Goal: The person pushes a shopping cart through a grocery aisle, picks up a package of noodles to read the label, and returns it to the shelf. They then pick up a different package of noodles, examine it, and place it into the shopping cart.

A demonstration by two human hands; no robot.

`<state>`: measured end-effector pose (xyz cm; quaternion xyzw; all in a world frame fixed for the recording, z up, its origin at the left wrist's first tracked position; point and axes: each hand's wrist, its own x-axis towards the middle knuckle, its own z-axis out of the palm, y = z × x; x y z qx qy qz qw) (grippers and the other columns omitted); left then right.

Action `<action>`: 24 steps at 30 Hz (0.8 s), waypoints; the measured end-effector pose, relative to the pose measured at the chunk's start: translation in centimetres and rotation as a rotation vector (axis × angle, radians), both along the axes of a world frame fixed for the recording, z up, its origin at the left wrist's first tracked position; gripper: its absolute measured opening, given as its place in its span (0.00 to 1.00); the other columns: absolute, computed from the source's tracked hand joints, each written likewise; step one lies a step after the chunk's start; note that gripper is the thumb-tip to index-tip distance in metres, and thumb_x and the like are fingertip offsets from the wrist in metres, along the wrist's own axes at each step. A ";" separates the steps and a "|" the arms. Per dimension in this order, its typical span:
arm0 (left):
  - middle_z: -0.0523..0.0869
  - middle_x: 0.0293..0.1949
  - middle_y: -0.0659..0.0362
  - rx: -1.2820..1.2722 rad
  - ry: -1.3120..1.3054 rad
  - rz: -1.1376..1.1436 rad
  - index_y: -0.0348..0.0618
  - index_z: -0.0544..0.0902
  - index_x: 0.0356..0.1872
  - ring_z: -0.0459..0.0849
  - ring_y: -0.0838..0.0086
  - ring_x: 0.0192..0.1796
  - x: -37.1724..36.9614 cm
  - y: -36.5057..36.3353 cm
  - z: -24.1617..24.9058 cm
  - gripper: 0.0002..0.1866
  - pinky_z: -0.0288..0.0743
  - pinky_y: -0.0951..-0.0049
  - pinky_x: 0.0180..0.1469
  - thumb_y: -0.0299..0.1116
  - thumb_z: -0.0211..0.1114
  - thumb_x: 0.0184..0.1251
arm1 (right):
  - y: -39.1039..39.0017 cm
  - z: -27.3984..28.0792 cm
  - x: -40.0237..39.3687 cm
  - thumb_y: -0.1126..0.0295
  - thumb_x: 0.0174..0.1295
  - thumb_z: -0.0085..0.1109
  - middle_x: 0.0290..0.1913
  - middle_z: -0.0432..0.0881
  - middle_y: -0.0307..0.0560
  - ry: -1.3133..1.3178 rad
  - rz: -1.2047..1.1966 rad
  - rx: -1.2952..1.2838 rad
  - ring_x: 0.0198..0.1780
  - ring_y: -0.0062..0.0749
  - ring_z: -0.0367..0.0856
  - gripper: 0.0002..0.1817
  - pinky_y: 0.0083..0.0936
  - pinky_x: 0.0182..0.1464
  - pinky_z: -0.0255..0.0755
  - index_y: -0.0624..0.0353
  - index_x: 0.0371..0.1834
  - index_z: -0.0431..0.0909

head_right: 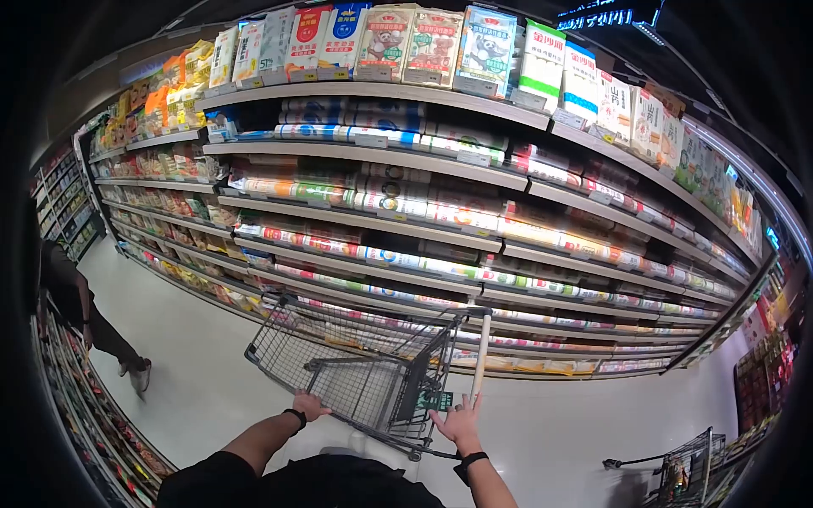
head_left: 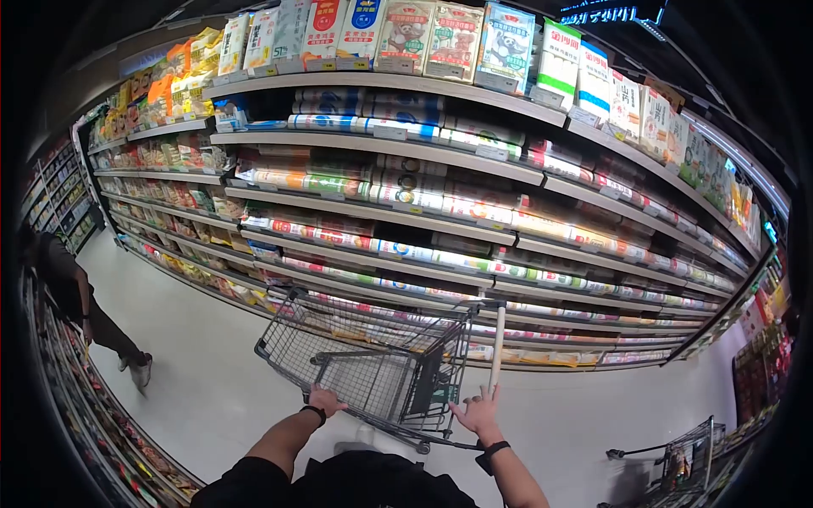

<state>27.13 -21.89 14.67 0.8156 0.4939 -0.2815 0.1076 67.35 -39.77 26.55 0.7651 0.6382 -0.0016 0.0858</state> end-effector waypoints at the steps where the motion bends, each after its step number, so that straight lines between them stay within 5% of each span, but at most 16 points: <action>1: 0.78 0.69 0.49 -0.135 0.064 -0.021 0.42 0.74 0.70 0.66 0.49 0.77 0.0 0.4 -0.5 0.47 0.46 0.39 0.78 0.75 0.42 0.70 | -0.9 -0.4 0.4 0.36 0.74 0.32 0.53 0.88 0.53 0.059 0.009 0.082 0.78 0.47 0.64 0.38 0.65 0.80 0.24 0.53 0.52 0.89; 4: 0.84 0.61 0.47 -0.085 0.029 -0.113 0.45 0.81 0.63 0.75 0.49 0.70 -1.0 -1.5 -1.6 0.46 0.55 0.41 0.73 0.77 0.39 0.70 | -2.9 -0.7 0.8 0.32 0.71 0.36 0.61 0.84 0.56 0.159 -0.012 0.111 0.81 0.46 0.57 0.43 0.58 0.82 0.24 0.59 0.66 0.78; 6: 0.83 0.62 0.45 -0.083 -0.110 -0.096 0.47 0.77 0.67 0.74 0.49 0.70 -2.2 -2.8 -2.8 0.46 0.51 0.37 0.73 0.78 0.40 0.69 | -3.9 -2.0 0.8 0.29 0.69 0.36 0.65 0.80 0.60 0.111 -0.013 0.170 0.81 0.45 0.56 0.48 0.55 0.82 0.23 0.66 0.71 0.71; 10: 0.78 0.67 0.44 -0.243 -0.230 -0.075 0.49 0.70 0.72 0.71 0.49 0.73 -2.9 -5.7 0.0 0.47 0.45 0.29 0.74 0.79 0.41 0.68 | -4.8 -4.2 -0.1 0.28 0.67 0.41 0.69 0.72 0.74 0.266 0.023 0.144 0.83 0.49 0.51 0.57 0.43 0.83 0.36 0.78 0.77 0.53; 11: 0.76 0.69 0.45 -0.300 -0.194 -0.072 0.50 0.68 0.73 0.69 0.49 0.74 -2.7 -5.9 0.1 0.48 0.45 0.29 0.75 0.79 0.42 0.67 | -4.6 -6.4 -0.9 0.34 0.66 0.54 0.63 0.77 0.76 0.383 -0.023 0.133 0.75 0.59 0.66 0.56 0.43 0.78 0.56 0.77 0.78 0.49; 14: 0.80 0.65 0.47 -0.328 -0.278 -0.048 0.50 0.74 0.67 0.74 0.48 0.71 -3.6 -6.9 -1.8 0.45 0.51 0.29 0.72 0.78 0.45 0.66 | -4.7 -6.4 -3.1 0.44 0.63 0.67 0.52 0.84 0.75 1.070 -0.450 0.167 0.57 0.67 0.82 0.52 0.47 0.65 0.73 0.76 0.75 0.53; 17: 0.80 0.64 0.47 -0.308 -0.332 -0.063 0.52 0.76 0.65 0.73 0.50 0.71 -3.8 -8.4 -1.2 0.42 0.52 0.28 0.71 0.77 0.46 0.67 | -4.2 -12.2 -2.7 0.51 0.61 0.73 0.42 0.88 0.63 0.831 -0.537 0.319 0.42 0.59 0.89 0.46 0.44 0.51 0.81 0.70 0.71 0.59; 20: 0.79 0.65 0.47 -0.329 -0.369 -0.036 0.54 0.76 0.65 0.71 0.51 0.72 -4.2 -9.0 -1.3 0.40 0.51 0.28 0.71 0.75 0.47 0.68 | -3.4 -9.1 -2.2 0.49 0.62 0.72 0.37 0.88 0.54 1.290 -0.776 0.104 0.43 0.44 0.89 0.40 0.42 0.47 0.80 0.67 0.66 0.66; 21: 0.78 0.67 0.48 -0.353 -0.367 -0.026 0.56 0.76 0.66 0.69 0.53 0.74 -4.4 -8.8 -1.3 0.39 0.50 0.29 0.73 0.74 0.48 0.69 | -2.5 -10.5 -0.7 0.46 0.63 0.70 0.39 0.87 0.49 1.230 -0.708 0.031 0.40 0.35 0.88 0.37 0.38 0.39 0.80 0.64 0.63 0.70; 24: 0.77 0.68 0.51 -0.265 -0.473 0.020 0.58 0.75 0.67 0.68 0.54 0.75 -5.7 -8.6 -2.4 0.38 0.48 0.30 0.74 0.74 0.49 0.69 | -0.3 -11.4 1.4 0.45 0.64 0.68 0.47 0.84 0.52 1.434 -0.641 -0.011 0.39 0.37 0.88 0.34 0.31 0.31 0.77 0.63 0.60 0.73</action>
